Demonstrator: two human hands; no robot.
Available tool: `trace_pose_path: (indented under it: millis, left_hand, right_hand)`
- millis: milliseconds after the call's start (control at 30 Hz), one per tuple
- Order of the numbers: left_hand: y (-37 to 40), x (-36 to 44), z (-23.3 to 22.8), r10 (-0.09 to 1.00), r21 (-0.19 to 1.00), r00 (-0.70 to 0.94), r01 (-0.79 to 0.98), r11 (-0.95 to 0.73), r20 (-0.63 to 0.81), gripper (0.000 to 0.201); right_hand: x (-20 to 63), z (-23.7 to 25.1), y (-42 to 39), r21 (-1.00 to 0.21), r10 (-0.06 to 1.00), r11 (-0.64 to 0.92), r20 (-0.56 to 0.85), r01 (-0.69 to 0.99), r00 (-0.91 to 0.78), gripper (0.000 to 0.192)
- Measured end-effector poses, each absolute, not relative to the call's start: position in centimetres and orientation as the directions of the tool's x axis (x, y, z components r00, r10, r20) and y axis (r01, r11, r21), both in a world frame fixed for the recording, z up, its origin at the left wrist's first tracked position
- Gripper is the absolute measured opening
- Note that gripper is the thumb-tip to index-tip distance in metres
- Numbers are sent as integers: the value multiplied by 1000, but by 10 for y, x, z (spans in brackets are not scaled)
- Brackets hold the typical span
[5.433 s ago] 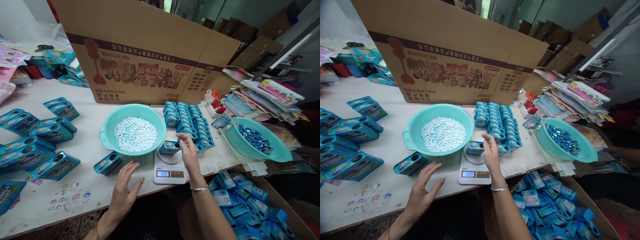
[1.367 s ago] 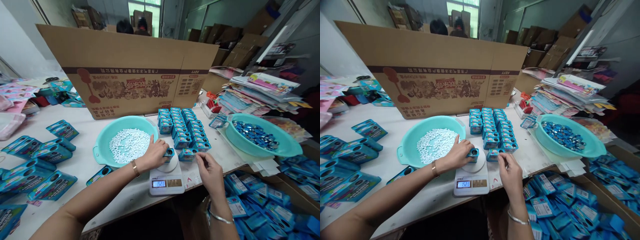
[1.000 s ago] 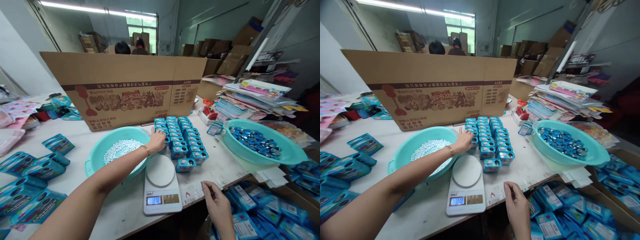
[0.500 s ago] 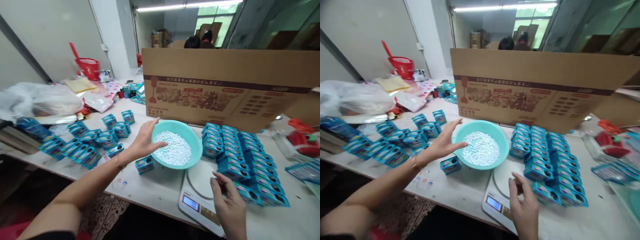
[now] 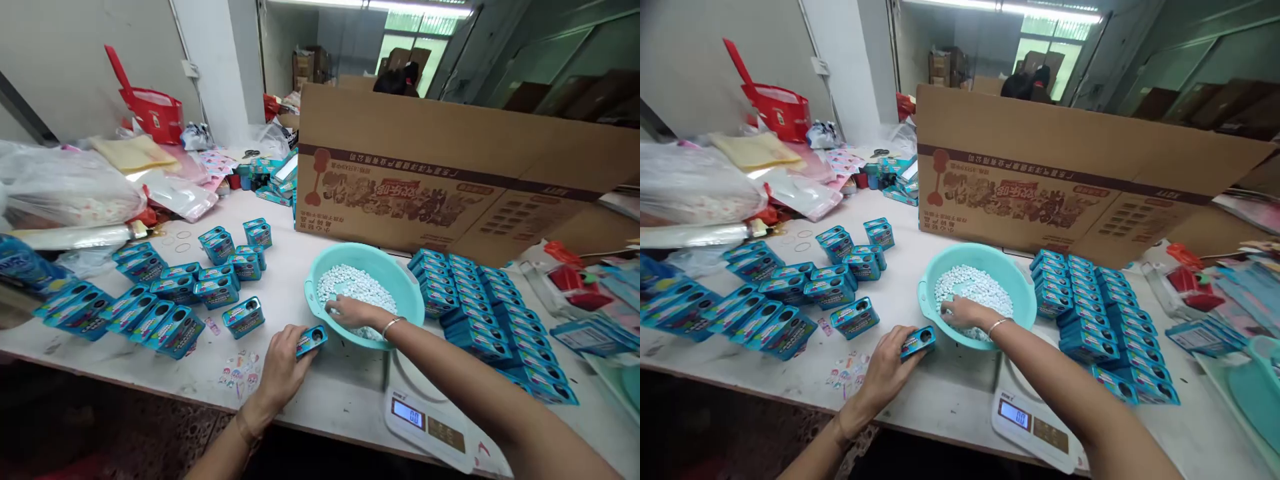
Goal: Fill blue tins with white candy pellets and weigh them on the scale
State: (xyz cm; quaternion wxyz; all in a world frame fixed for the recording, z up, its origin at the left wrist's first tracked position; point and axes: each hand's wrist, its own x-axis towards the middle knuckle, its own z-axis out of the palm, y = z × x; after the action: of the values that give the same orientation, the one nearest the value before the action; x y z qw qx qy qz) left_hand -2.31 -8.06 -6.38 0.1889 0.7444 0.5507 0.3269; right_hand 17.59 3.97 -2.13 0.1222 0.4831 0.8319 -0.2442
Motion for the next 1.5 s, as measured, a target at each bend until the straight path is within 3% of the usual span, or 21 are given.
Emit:
trace_pose_path:
  millis: [233,367,567,633,667,733,800,867,1000,1233,1500]
  left_hand:
    - [-91,-71,-49,936,628,133,710,-319,325,22]
    - [-89,-89,-49,921,573,99,757,-315,376,22]
    - [-83,-95,-50,889,422,50,868,-264,454,24]
    - [-81,-95,-47,884,348,50,908,-234,464,23]
    - [-80,-96,-45,886,322,57,919,-227,461,23]
    - [-76,-98,-44,888,296,71,928,-226,455,22]
    - [-69,-102,-46,886,287,79,930,-231,456,23]
    - [-61,-109,-50,893,290,88,928,-234,441,25]
    - [-42,-126,-58,913,354,166,884,-306,373,34]
    - [-45,-122,-56,889,356,222,856,-374,400,46]
    - [-111,-31,-60,835,396,357,756,-521,418,23]
  right_hand:
    - [227,-24,17,-329,716,382,-485,863,-502,33]
    - [229,-24,16,-445,706,285,-502,849,-500,38]
    - [218,-32,19,-620,749,149,-438,770,-498,17]
    - [219,-32,22,-712,770,28,-433,702,-469,17]
    - [221,-31,24,-782,784,-107,-447,615,-432,18]
    - [227,-25,27,-870,802,-406,-486,282,-347,21]
    - [233,-17,30,-849,818,-528,-498,-31,-288,21]
    - [237,-11,31,-810,848,-524,-470,-263,-245,17]
    - [239,-12,31,-523,854,-448,-491,-725,-173,17]
    - [237,-26,30,-394,866,-351,-482,-849,-134,24]
    - [250,-31,32,-323,866,-264,-495,-909,-76,23]
